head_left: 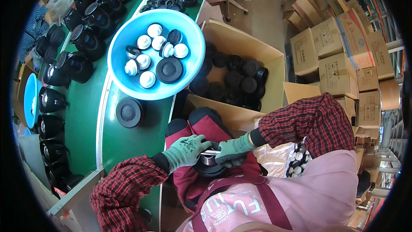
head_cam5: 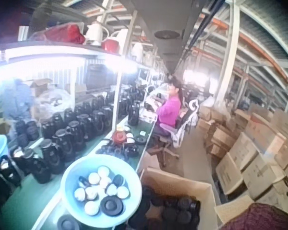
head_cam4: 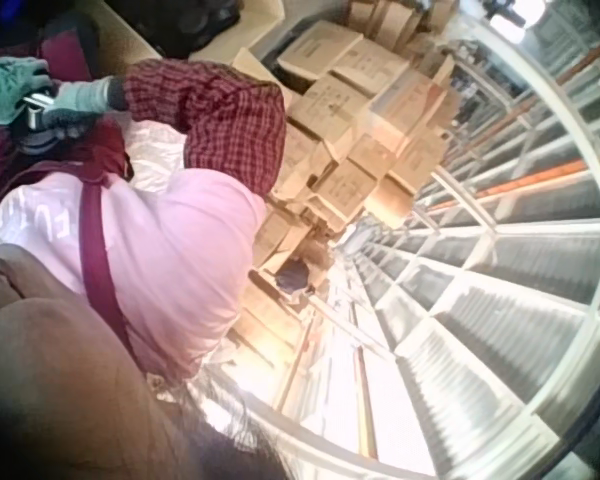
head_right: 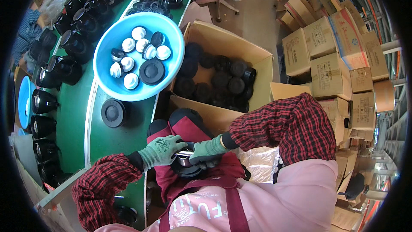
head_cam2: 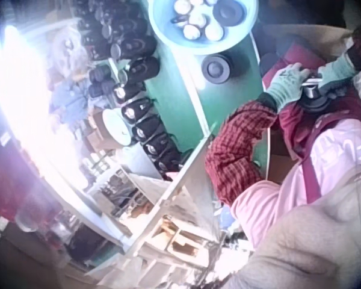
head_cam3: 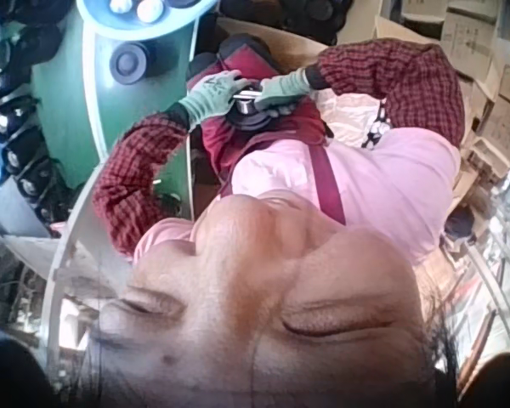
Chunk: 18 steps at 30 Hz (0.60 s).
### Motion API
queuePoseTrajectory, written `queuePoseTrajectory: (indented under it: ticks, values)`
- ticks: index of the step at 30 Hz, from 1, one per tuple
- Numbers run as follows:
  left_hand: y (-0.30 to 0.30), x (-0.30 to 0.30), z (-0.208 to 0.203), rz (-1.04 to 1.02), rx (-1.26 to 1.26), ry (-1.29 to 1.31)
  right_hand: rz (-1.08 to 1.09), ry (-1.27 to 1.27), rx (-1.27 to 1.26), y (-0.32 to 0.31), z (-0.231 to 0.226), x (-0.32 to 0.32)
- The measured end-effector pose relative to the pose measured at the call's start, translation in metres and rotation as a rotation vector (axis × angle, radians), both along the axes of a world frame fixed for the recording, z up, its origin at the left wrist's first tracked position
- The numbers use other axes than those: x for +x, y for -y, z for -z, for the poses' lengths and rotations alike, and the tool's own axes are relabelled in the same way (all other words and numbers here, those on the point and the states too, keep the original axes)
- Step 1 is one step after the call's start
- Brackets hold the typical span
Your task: The person assembles black kettles at a green workbench by inserting a metal heating element into the kettle base, then attaching a black lid. They repeatedly pick up kettle bodies and lids from a nearby box and place assembled units on the table.
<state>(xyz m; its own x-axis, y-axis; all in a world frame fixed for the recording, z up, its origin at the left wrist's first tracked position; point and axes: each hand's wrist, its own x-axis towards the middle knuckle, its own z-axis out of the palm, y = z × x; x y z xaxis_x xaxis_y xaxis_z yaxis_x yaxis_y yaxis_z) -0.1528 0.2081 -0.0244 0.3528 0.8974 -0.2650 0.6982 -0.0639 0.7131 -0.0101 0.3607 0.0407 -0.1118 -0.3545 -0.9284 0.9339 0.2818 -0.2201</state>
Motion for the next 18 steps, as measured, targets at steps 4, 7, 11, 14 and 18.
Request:
queuePoseTrajectory:
  ticks: [4, 7, 11, 14, 18]
  values:
    - [0.005, 0.005, 0.004, 0.063, 0.085, -0.033, 0.169, 0.033, -0.024, 0.021, 0.013, 0.022]
    - [0.001, 0.004, 0.018, 0.161, 0.282, -0.04, 0.315, 0.038, 0.032, 0.047, 0.027, 0.042]
    - [-0.006, 0.0, 0.035, 0.211, 0.385, -0.001, 0.025, -0.542, 0.168, 0.064, 0.038, 0.052]
    - [-0.009, -0.001, 0.041, 0.261, 0.487, 0.028, 0.15, -0.591, 0.086, 0.074, 0.049, 0.064]
    - [-0.022, 0.0, 0.043, 0.337, 0.608, 0.041, -0.039, -0.732, 0.219, 0.101, 0.093, 0.095]
